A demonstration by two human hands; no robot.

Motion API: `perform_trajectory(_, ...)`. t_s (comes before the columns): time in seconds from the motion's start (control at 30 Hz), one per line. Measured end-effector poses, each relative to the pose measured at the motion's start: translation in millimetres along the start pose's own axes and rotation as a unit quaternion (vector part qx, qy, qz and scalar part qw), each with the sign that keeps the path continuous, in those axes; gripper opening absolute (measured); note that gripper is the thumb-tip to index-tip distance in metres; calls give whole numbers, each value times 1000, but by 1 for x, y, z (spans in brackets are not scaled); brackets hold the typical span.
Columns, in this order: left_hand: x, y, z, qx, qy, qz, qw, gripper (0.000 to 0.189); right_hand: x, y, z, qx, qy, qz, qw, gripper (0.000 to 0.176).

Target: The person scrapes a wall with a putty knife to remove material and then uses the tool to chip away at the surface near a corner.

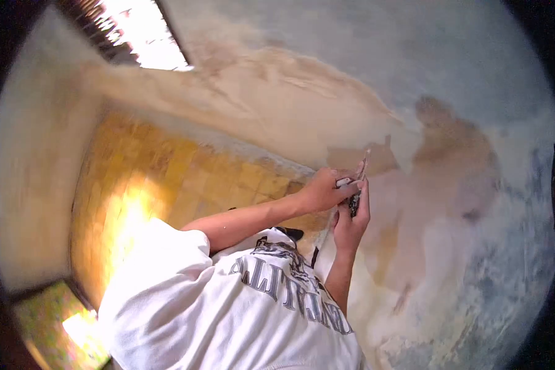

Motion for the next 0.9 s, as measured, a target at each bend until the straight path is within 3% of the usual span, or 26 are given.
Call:
perform_trajectory(0.03,-25,1,21,-67,26,22,997,32,26,-4,-6,-4,-33,-3,999,63)
perform_trajectory(0.2,-162,-18,135,-69,145,50,986,44,178,-24,-23,-33,-185,48,981,62)
perform_trajectory(0.3,-214,-26,209,-60,239,24,969,47,260,-37,-7,-10,-260,48,964,61)
perform_trajectory(0.33,-227,-24,232,-51,271,9,961,48,291,-51,-9,-47,-282,70,956,61)
perform_trajectory(0.37,-256,-18,252,-78,280,54,955,44,323,-64,-10,-85,-302,89,945,61)
perform_trajectory(0.4,-271,-17,273,-81,302,77,947,41,348,-73,-8,-53,-341,70,936,61)
perform_trajectory(0.47,-292,-16,314,-85,342,120,928,36,390,-88,0,14,-410,34,911,63)
perform_trajectory(0.5,-300,-13,333,-92,371,119,916,28,409,-88,3,-49,-430,48,900,66)
perform_trajectory(0.6,-311,-22,379,-79,447,122,883,25,449,-96,15,-46,-508,53,859,66)
perform_trajectory(0.63,-316,-19,390,-63,464,141,872,23,462,-100,16,-103,-519,75,845,67)
perform_trajectory(0.73,-333,-29,410,-75,511,129,846,23,495,-105,13,-69,-560,85,821,66)
perform_trajectory(0.77,-339,-28,415,-75,523,136,838,22,507,-106,12,-130,-554,80,818,67)
perform_trajectory(0.9,-363,-46,423,-93,536,130,829,23,534,-101,-3,-75,-591,84,799,67)
Point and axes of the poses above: each hand's wrist, its own z-axis away from the middle knuckle, its own x-axis out of the palm, y = z × x, the point moved 1 cm from there along -z, towards the middle knuckle, and after that the axes turned 13 degrees about -y, right-handed, at the moved point
